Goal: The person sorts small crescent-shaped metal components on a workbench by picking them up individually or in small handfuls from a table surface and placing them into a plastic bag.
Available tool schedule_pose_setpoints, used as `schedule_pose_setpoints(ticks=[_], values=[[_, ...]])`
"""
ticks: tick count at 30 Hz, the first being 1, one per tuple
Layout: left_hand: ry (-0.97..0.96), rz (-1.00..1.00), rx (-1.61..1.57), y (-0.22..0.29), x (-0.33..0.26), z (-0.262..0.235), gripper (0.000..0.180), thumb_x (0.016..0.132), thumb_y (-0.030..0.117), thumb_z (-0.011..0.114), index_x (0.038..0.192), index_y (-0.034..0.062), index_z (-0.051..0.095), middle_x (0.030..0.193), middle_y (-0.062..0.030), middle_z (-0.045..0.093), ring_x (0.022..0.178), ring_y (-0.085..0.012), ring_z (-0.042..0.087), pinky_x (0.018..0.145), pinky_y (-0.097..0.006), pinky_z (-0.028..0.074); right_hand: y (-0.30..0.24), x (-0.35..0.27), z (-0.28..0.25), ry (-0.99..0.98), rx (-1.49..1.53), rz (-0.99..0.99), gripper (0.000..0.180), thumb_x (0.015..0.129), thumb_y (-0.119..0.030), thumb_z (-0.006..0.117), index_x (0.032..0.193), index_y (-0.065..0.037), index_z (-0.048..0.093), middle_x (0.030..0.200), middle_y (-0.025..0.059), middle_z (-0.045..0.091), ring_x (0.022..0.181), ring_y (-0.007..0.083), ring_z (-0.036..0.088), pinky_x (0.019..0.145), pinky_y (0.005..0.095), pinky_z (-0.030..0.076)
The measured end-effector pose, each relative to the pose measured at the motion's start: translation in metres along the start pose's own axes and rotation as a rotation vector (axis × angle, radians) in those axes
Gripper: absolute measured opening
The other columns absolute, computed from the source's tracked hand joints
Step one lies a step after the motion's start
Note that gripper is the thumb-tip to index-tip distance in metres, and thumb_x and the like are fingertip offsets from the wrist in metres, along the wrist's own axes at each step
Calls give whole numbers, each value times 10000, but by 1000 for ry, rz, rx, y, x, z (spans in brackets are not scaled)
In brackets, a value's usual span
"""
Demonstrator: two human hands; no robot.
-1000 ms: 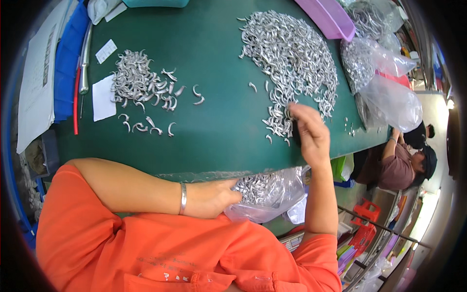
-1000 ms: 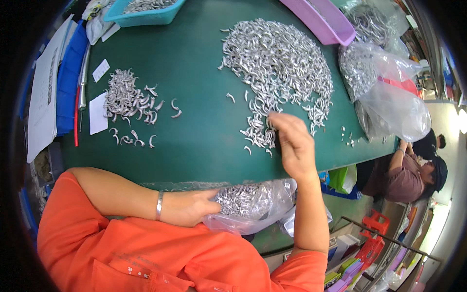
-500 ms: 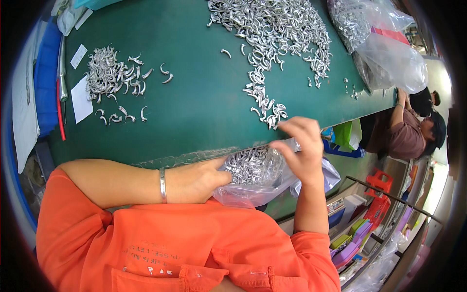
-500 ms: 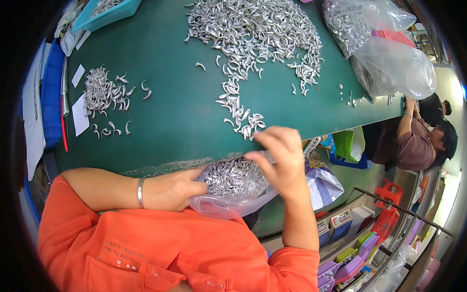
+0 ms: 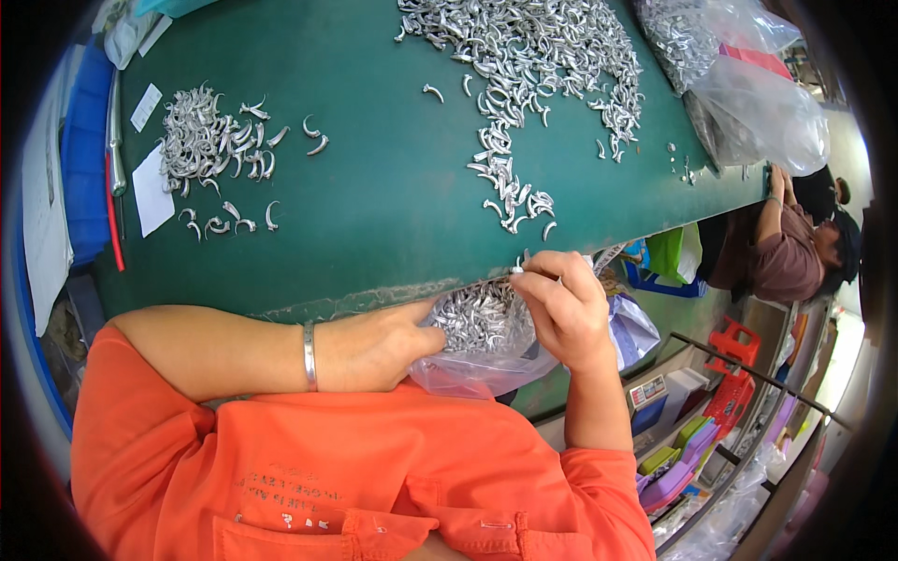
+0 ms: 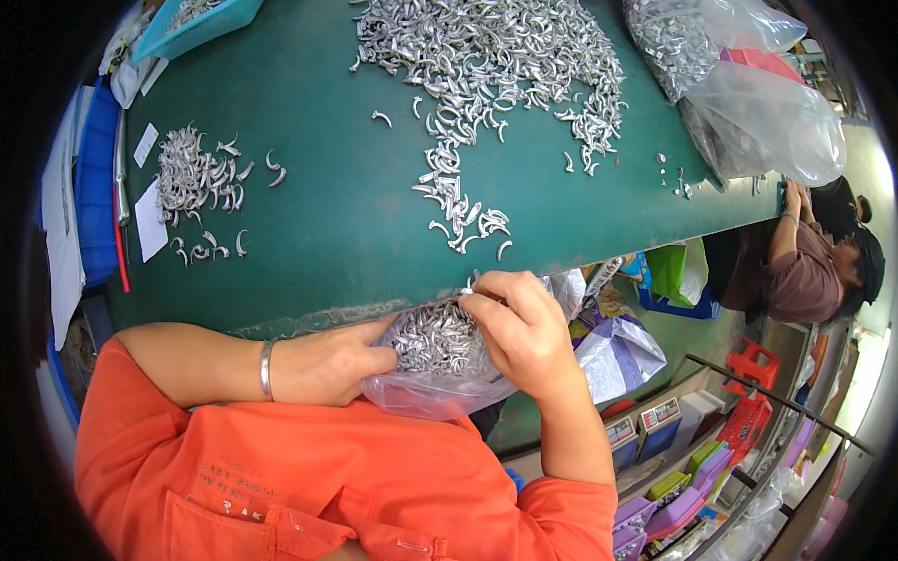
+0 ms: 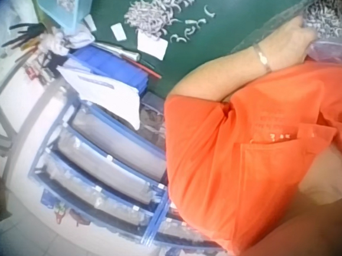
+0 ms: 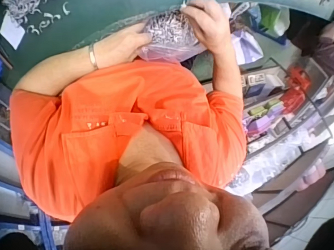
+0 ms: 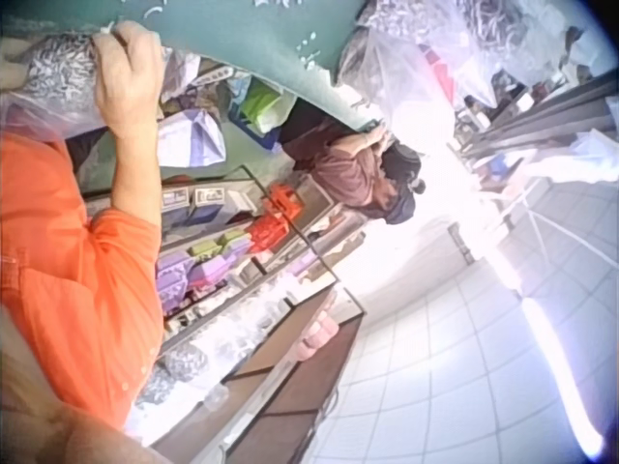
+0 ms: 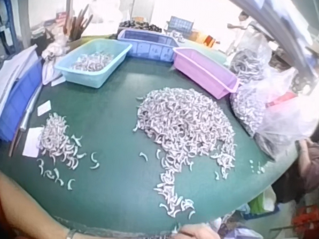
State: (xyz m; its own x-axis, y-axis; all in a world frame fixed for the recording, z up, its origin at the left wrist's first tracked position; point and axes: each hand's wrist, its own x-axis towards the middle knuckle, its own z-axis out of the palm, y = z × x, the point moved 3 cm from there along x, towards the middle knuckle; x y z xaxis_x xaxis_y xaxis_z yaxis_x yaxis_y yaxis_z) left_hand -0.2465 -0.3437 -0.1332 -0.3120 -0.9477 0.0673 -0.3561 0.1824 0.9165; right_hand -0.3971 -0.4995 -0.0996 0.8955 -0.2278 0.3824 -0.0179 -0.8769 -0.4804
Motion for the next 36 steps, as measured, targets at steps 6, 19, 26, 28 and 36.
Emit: schedule_pose_setpoints(ticks=[6,19,26,28,36], values=[[-10,-27,-17,-1,-1,1,114,720,-97,591,828,-65,574,1408,-422,327,1152,-540,518,949,-452,484,7,-5,-15,163,221,208,145,802,82,682,934,21,677,858,143,672,724,246,642,639,305,519],[-65,-90,-37,-7,-3,4,100,740,-69,604,836,-50,586,1384,-423,348,1171,-542,494,987,-454,449,13,30,10,125,-95,147,217,761,7,739,961,-7,659,879,112,597,770,300,563,667,389,472],[-43,-139,-110,-5,-7,2,178,740,-25,628,915,-27,595,1371,-407,366,1174,-517,498,975,-439,456,30,49,-5,211,606,649,108,832,33,719,906,-4,648,844,60,673,733,135,628,641,248,497],[-161,-155,-123,-6,-3,6,205,733,-20,626,935,-23,589,1388,-389,363,1173,-507,499,970,-432,462,27,89,-5,72,737,685,85,855,13,700,930,19,662,783,36,677,681,88,640,570,211,493],[-110,-74,-161,-15,-4,25,207,732,-49,579,937,-57,554,1309,-328,445,1173,-472,477,989,-407,437,-4,276,25,97,963,348,217,941,-59,590,1114,61,643,969,108,703,866,171,680,791,284,541]])
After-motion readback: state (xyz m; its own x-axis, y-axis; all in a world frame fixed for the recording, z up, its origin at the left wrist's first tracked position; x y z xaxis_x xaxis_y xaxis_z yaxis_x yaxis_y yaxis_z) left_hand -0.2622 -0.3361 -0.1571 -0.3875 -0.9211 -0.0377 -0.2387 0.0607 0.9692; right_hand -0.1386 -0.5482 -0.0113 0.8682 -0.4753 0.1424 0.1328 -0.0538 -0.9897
